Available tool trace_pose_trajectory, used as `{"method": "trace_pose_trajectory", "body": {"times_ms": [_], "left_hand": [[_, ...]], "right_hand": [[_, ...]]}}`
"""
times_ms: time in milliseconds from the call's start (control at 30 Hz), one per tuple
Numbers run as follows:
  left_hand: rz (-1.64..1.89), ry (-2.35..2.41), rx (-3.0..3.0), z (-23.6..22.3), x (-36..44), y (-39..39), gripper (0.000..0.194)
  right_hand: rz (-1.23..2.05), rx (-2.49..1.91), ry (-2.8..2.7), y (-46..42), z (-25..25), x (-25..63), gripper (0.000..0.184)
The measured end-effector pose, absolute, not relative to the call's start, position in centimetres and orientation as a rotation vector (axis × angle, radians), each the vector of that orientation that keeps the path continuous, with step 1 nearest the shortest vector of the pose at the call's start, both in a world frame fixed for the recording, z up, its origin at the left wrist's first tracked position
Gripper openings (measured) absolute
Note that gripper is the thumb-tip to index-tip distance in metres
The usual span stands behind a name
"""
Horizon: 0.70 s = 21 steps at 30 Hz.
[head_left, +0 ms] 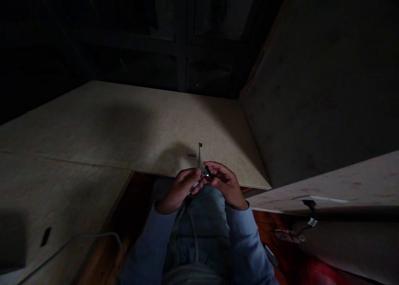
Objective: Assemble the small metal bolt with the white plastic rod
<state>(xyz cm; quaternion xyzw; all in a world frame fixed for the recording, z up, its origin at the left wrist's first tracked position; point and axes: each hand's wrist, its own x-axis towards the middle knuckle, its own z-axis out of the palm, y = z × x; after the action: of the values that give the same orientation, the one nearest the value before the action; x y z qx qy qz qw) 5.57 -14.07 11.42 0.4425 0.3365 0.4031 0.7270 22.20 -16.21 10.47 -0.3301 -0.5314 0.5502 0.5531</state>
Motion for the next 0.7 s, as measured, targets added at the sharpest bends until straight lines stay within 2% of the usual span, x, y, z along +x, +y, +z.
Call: {"method": "trace_pose_trajectory", "body": {"times_ms": [367,700], "left_hand": [[0.997,0.937,1.134,11.5,6.8,-14.9,0.056],[1.068,0.934,1.276,11.7,8.4,-15.7,0.054]], "right_hand": [[1.290,-0.828,-1.125,-16.5,9.6,21.9,0.057],[1.277,-0.743,-1.020,-16.8,9.2,22.1,0.054]]}}
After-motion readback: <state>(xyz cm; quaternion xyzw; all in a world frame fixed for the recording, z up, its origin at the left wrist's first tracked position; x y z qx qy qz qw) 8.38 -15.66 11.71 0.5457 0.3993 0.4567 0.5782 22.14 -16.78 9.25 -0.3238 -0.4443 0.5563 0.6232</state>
